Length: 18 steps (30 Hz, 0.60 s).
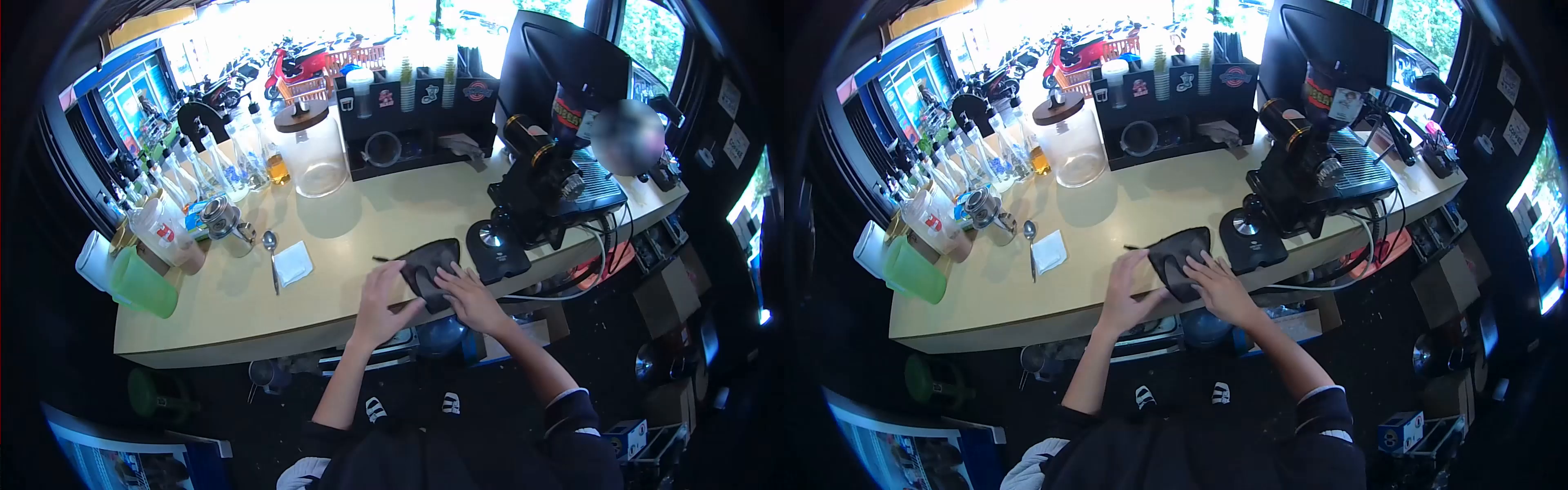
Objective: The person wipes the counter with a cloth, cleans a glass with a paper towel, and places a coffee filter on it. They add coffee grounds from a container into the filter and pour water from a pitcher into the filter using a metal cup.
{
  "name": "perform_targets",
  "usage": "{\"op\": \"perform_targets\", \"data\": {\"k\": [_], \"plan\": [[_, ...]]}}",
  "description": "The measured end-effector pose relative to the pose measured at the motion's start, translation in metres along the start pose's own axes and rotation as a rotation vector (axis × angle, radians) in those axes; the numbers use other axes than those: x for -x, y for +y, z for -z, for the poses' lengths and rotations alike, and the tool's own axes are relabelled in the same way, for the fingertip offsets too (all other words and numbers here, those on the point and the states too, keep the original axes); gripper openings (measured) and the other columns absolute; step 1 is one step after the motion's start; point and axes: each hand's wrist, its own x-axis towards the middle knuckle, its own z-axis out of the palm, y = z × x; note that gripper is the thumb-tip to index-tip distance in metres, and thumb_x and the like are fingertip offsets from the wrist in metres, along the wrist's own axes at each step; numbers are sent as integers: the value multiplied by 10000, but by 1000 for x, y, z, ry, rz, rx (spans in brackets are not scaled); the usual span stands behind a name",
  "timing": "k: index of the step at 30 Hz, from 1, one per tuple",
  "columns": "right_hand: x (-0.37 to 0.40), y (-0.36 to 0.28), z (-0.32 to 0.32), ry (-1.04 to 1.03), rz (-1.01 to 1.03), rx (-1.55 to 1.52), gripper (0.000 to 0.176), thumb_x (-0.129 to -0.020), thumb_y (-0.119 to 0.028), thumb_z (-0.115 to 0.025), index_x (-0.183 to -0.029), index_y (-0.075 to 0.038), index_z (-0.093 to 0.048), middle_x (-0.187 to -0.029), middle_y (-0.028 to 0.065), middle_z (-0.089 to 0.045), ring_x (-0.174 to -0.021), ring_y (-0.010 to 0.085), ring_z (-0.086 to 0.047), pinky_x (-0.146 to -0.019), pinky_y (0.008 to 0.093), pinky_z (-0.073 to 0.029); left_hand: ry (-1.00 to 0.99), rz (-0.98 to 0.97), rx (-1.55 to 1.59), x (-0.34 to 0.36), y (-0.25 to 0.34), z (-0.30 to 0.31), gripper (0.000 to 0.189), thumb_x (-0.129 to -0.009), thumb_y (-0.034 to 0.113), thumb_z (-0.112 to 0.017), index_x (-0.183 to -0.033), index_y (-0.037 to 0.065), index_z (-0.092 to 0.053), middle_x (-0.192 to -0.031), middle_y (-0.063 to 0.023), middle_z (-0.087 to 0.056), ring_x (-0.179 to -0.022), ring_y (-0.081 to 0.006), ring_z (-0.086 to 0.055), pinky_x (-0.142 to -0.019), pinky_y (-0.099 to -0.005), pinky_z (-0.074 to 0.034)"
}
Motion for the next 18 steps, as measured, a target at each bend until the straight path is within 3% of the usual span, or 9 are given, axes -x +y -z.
{"op": "perform_targets", "data": {"k": [3, 4, 7, 8, 9, 10, 12, 15, 18], "plan": [[16, 11, 5, 8, -22, -198, 292, -884, -114, -527, -1166, -46, -558, -1305, 150, -510, -1267, 370, -401, -1057, 456, -310, -226, -87, -205, -9, 32, -18, 719, -680, 283, -783, -1285, 86, -448, -1244, -141, -492, -1184, -336, -459, -1071, -515, -252], [19, 11, 11, 13, -22, -198, 292, -884, -114, -527, -1166, -46, -558, -1305, 150, -510, -1267, 370, -401, -1057, 456, -310, -283, -122, -232, -8, 27, -31, 646, -695, 284, -765, -1249, 98, -489, -1249, -108, -507, -1195, -309, -462, -1093, -555, -180], [27, 14, 37, 51, -143, -434, 239, -906, -106, -495, -1113, -9, -565, -1145, 175, -594, -1125, 325, -536, -981, 363, -387, -448, -84, -295, -19, 21, -46, 488, -717, 230, -740, -1150, 87, -565, -1231, -85, -538, -1170, -264, -492, -1099, -548, -166], [33, 20, 48, 23, -232, -586, 228, -921, -115, -484, -1099, 5, -560, -1061, 157, -601, -1038, 262, -553, -926, 320, -403, -392, -60, -293, -20, 24, -49, 294, -740, 133, -696, -1019, 67, -627, -1110, -85, -613, -1122, -231, -533, -1072, -485, -282], [40, 26, 57, -8, -322, -739, 222, -935, -123, -473, -1086, 18, -554, -977, 139, -608, -950, 199, -571, -871, 277, -419, -392, -64, -298, -25, 29, -47, 294, -740, 133, -696, -1019, 67, -627, -1110, -85, -613, -1122, -231, -533, -1072, -485, -282], [47, 34, 61, 70, -252, -811, 213, -948, -137, -469, -1065, 18, -555, -910, 56, -577, -888, 101, -504, -814, 244, -403, -386, 19, -87, -28, 32, -45, 264, -738, 98, -687, -992, 53, -634, -1038, -92, -634, -1068, -230, -561, -1009, -437, -357], [63, 48, 68, 94, -292, -969, 210, -945, -136, -475, -1067, 14, -556, -930, 42, -578, -902, 97, -505, -822, 247, -401, -269, 123, 233, -28, 48, -47, 152, -791, 81, -668, -910, -8, -635, -844, -85, -660, -838, -198, -637, -827, -310, -488], [84, 66, 75, 80, -362, -1184, 205, -934, -126, -486, -1086, -4, -553, -969, 8, -572, -935, 88, -499, -849, 246, -387, -285, 328, 483, -33, 73, -51, 155, -836, 93, -655, -914, -37, -622, -787, -64, -646, -783, -113, -609, -749, -276, -493], [95, 82, 79, -84, -425, -1172, 235, -925, -123, -490, -1123, -9, -544, -1014, 19, -566, -962, 96, -506, -878, 250, -388, -267, 292, 374, -34, 83, -65, 160, -874, 123, -633, -910, -32, -613, -746, -31, -600, -696, -61, -546, -678, -232, -465]]}}
